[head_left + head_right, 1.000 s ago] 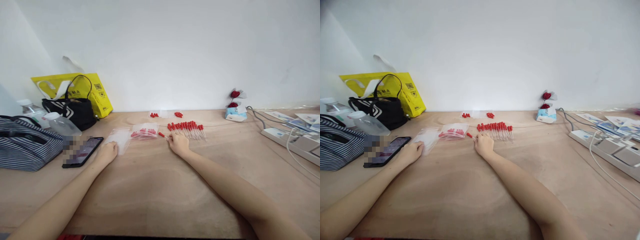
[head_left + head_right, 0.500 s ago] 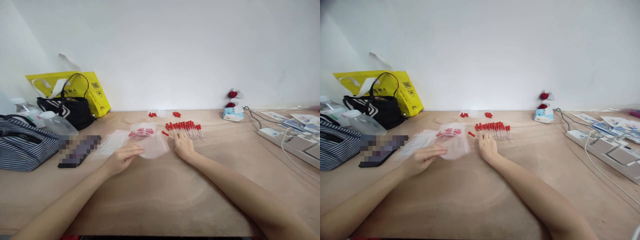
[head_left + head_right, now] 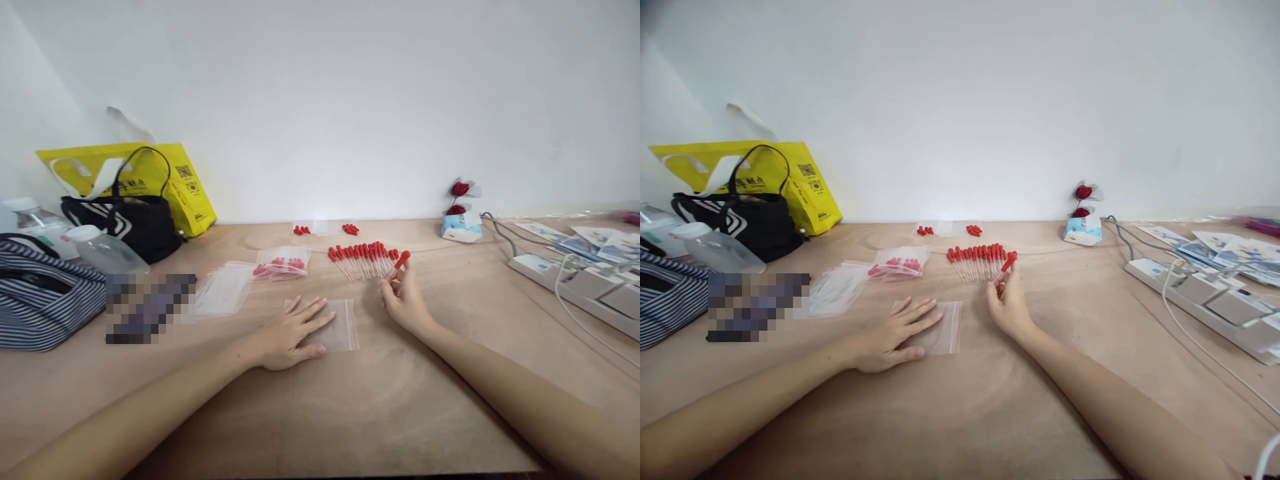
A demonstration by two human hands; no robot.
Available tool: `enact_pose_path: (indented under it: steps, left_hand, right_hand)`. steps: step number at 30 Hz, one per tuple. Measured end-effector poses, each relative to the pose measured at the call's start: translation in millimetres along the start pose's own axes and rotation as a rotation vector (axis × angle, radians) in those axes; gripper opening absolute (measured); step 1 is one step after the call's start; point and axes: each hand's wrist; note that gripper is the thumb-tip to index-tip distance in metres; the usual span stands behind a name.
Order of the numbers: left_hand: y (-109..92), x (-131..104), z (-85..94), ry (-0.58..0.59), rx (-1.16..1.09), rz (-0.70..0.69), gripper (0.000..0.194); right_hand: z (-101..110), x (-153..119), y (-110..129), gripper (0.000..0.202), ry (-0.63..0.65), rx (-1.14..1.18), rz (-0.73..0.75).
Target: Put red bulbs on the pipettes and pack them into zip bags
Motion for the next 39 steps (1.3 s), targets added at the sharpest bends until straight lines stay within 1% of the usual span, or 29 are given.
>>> enact_pose_path:
  steps: [2, 4, 7, 10, 16, 20, 25, 28, 31, 33, 35, 39]
  left_hand:
    - [-0.1, 5.5, -5.9, -0.047, -0.004, 0.048, 0.058]
    - [0.0, 8.2, -9.5, -0.086, -0.010, 0.073, 0.056]
    - [-0.5, 8.6, -11.0, -0.114, -0.028, 0.073, 0.053]
    - [-1.3, 7.4, -10.6, -0.136, -0.041, 0.072, 0.053]
    - [-0.8, 6.8, -11.5, -0.162, -0.059, 0.081, 0.054]
    - [-0.4, 5.9, -12.5, -0.187, -0.064, 0.083, 0.051]
    - [-1.3, 4.5, -13.0, -0.314, -0.128, 0.090, 0.048]
    - [-2.0, 4.3, -12.6, -0.334, -0.149, 0.064, 0.045]
    - [-1.7, 3.6, -10.9, -0.322, -0.141, 0.057, 0.044]
    - [-0.1, 2.2, -8.8, -0.295, -0.130, 0.058, 0.044]
    - [2.4, -0.1, -5.9, -0.249, -0.117, 0.059, 0.046]
    - [7.4, -4.8, -1.5, -0.170, -0.108, 0.044, 0.049]
  right_hand:
    - [-6.4, -5.1, 7.9, 0.056, 0.073, 0.152, -0.112]
    - [-11.4, -7.2, 14.2, 0.050, 0.103, 0.260, -0.229]
    - [-14.8, -4.9, 18.2, 0.038, 0.095, 0.370, -0.389]
    - [-14.8, -1.5, 17.6, 0.033, 0.084, 0.407, -0.470]
    - [-14.4, -2.6, 16.3, 0.031, 0.120, 0.396, -0.446]
    - [-14.4, -2.6, 17.7, 0.027, 0.145, 0.467, -0.453]
    - [-14.4, -2.0, 17.7, 0.035, 0.150, 0.459, -0.432]
    - [-14.3, -3.3, 16.8, 0.043, 0.168, 0.469, -0.420]
    - [-14.8, -5.0, 17.2, 0.055, 0.153, 0.475, -0.422]
    - [-15.6, -5.7, 17.5, 0.058, 0.171, 0.469, -0.430]
    - [-16.4, -5.7, 17.1, 0.054, 0.215, 0.475, -0.434]
    - [-15.8, -4.4, 13.3, 0.041, 0.283, 0.475, -0.420]
Point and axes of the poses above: each hand's wrist, its own x-axis towards the middle knuckle, its own z-axis out of the back of the hand, y = z × x, and after that the axes turned 9 degrees about -x, right-handed
